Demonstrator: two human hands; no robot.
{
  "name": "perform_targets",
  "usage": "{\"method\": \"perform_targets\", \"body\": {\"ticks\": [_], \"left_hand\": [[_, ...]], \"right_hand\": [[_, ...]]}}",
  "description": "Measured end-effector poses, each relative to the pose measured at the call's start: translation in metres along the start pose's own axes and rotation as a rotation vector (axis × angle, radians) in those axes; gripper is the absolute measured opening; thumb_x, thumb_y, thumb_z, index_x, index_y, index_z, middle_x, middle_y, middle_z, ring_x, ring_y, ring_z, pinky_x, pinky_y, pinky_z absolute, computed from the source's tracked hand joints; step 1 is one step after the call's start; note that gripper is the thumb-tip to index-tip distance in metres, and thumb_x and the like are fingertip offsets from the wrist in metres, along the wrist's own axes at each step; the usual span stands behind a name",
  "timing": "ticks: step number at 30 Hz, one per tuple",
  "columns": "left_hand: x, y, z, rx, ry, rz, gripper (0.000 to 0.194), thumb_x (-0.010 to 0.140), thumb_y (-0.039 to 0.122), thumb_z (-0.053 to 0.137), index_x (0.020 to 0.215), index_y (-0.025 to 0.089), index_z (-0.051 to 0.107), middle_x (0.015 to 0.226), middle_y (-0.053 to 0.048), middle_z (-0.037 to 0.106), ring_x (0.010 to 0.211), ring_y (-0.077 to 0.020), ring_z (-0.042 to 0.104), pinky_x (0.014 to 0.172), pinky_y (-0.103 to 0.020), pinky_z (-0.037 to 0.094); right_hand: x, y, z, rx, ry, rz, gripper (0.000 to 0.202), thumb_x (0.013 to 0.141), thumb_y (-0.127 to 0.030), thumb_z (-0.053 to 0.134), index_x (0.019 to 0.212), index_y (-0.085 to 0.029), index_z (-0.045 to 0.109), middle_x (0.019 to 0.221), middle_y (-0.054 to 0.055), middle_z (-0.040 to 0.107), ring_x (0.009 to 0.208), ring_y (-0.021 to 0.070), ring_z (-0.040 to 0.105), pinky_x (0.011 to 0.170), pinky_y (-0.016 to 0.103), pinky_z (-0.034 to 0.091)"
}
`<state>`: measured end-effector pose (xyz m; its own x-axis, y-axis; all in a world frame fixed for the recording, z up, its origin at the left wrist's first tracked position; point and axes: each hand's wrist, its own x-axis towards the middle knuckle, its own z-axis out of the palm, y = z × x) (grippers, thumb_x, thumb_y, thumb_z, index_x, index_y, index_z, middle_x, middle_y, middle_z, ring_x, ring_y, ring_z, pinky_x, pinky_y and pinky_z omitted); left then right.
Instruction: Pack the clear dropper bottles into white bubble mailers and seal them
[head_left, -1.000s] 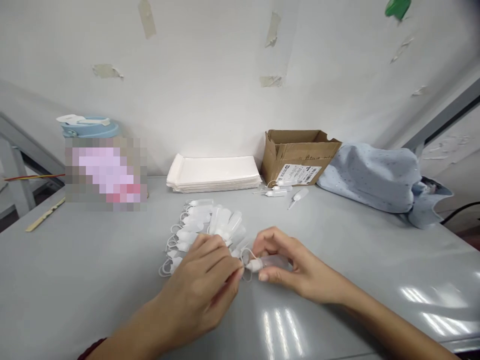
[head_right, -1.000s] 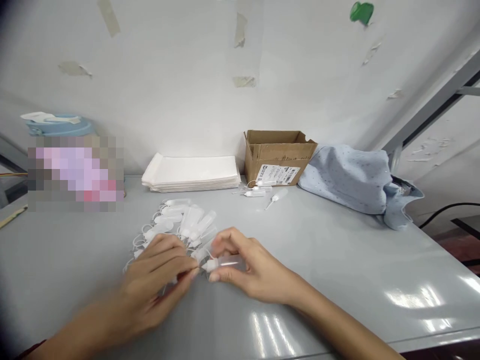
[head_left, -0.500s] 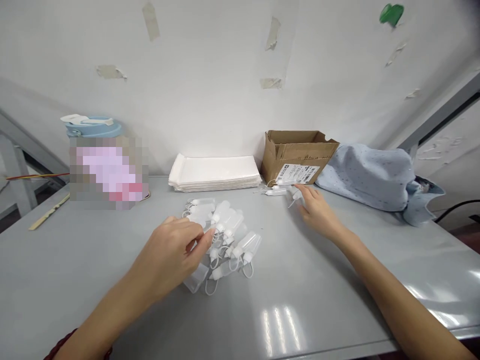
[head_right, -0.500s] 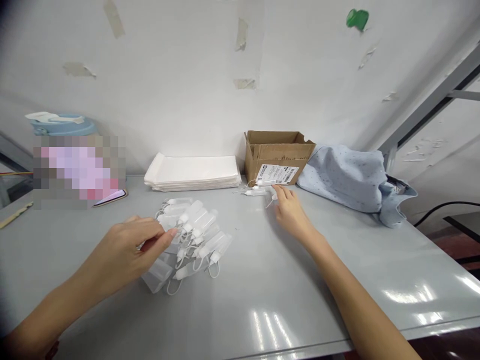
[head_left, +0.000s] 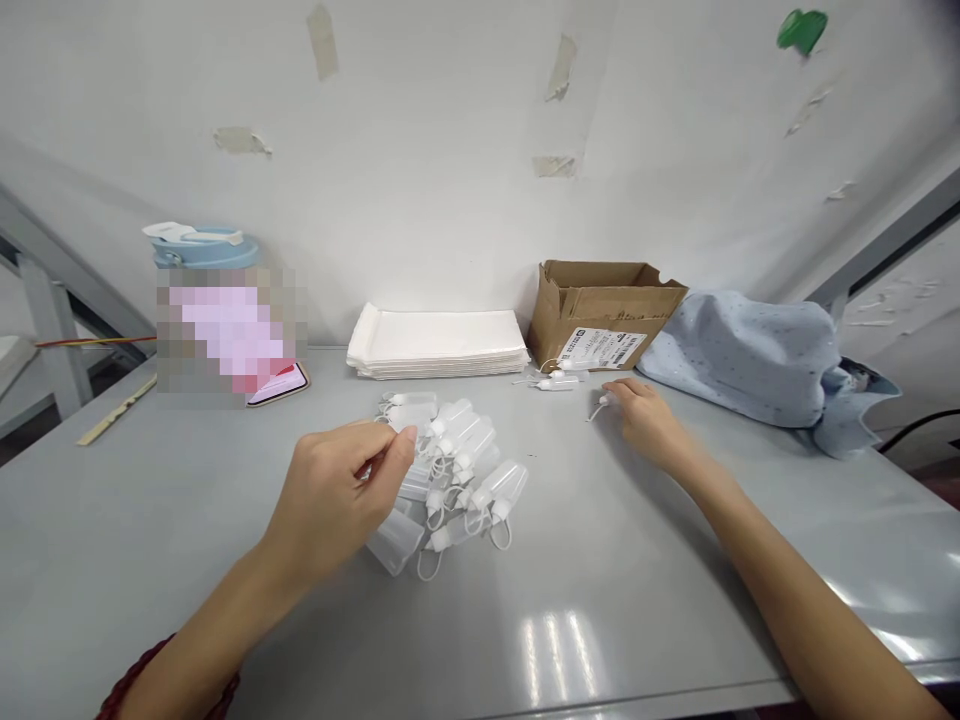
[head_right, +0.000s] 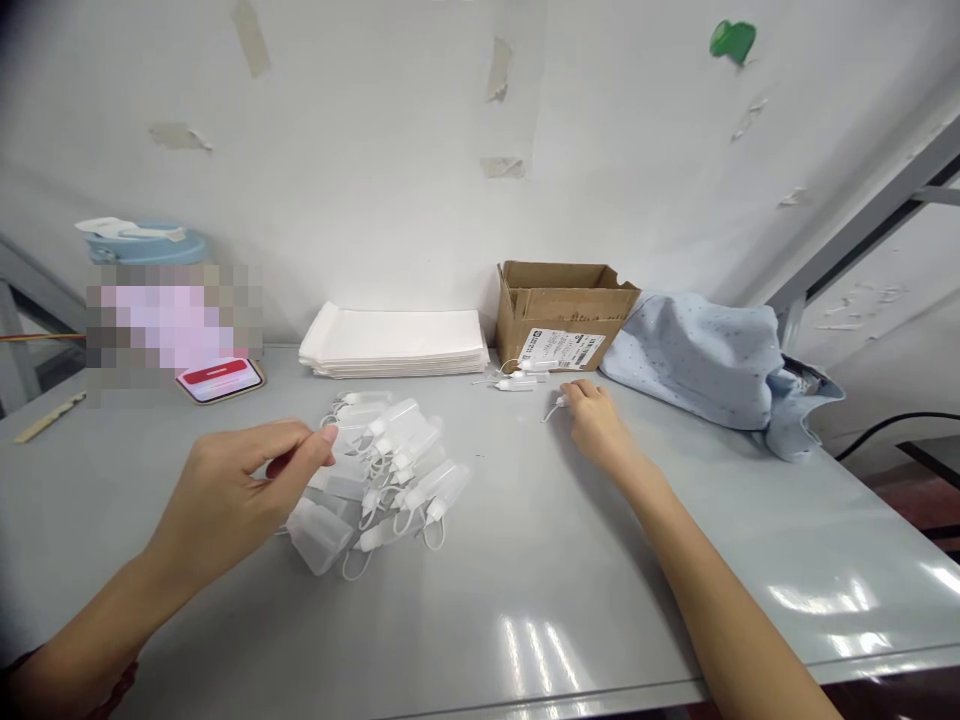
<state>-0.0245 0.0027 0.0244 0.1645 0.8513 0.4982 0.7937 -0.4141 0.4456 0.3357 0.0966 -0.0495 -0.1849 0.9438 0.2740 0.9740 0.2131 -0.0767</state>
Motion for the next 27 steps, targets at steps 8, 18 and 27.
{"method": "perform_targets", "body": {"ticks": [8,18,27], "left_hand": [[0.000,0.005,0.000,-0.055,0.047,0.006,0.039,0.088,0.025,0.047,0.050,0.017,0.050,0.045,0.006,0.035,0.042,-0.0079,0.029,0.043,-0.024,0.025],[-0.015,0.017,0.023,-0.224,-0.141,0.273,0.023,0.091,0.017,0.049,0.113,0.020,0.050,0.086,-0.002,0.060,0.079,-0.0150,0.053,0.072,-0.028,0.045],[-0.014,0.017,0.022,-0.193,-0.089,0.410,0.023,0.088,0.006,0.053,0.107,0.020,0.052,0.085,-0.002,0.062,0.078,-0.0156,0.052,0.072,-0.030,0.042]], "right_hand": [[-0.009,-0.033,-0.040,0.204,-0.032,0.008,0.019,0.083,-0.021,0.052,0.095,-0.018,0.066,0.089,0.009,0.069,0.084,0.0249,0.063,0.070,0.035,0.051],[-0.043,-0.111,-0.077,0.876,-0.089,-0.298,0.016,0.087,-0.025,0.060,0.102,-0.023,0.063,0.091,0.003,0.065,0.081,0.0160,0.057,0.074,0.031,0.048],[-0.052,-0.125,-0.076,0.969,-0.208,-0.355,0.018,0.087,-0.020,0.059,0.105,-0.019,0.064,0.094,0.005,0.064,0.083,0.0152,0.058,0.077,0.030,0.048]]}}
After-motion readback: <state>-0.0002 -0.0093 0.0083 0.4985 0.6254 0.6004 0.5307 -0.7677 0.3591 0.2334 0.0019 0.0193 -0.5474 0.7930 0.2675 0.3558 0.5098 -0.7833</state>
